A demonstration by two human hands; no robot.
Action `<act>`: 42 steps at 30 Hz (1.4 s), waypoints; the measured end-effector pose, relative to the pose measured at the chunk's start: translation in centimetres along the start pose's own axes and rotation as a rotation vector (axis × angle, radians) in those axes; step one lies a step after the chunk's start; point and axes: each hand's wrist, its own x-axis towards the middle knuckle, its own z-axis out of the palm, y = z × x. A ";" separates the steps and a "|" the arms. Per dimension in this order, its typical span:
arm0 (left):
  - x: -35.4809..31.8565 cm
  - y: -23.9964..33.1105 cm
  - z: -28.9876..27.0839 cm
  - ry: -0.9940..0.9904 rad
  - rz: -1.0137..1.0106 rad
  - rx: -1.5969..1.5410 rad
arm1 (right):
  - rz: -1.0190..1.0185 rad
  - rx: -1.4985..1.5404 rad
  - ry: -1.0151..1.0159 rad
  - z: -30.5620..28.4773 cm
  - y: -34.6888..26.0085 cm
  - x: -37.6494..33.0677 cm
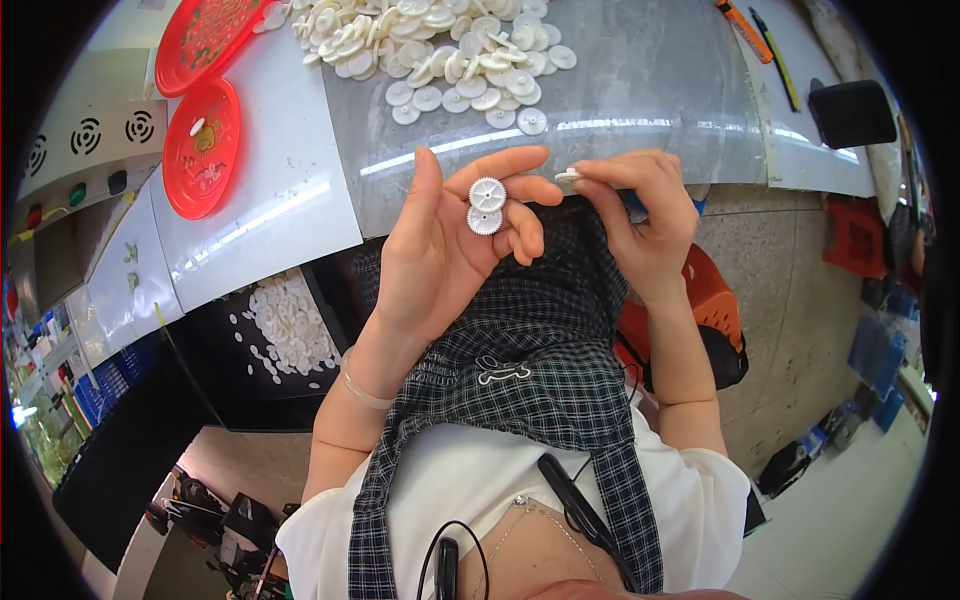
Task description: Inspecting and sorting small white plastic toy components at a factory workbench.
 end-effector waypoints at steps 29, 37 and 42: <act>-0.2 -0.2 0.1 0.109 -0.025 0.055 | -0.066 -0.020 0.022 1.7 -0.4 3.7; -0.3 -0.2 -0.2 0.086 0.000 0.085 | -0.091 -0.131 -0.038 2.8 0.3 3.6; -0.4 -0.1 -0.2 0.094 0.003 0.062 | 0.058 0.057 -0.039 2.5 -0.3 3.6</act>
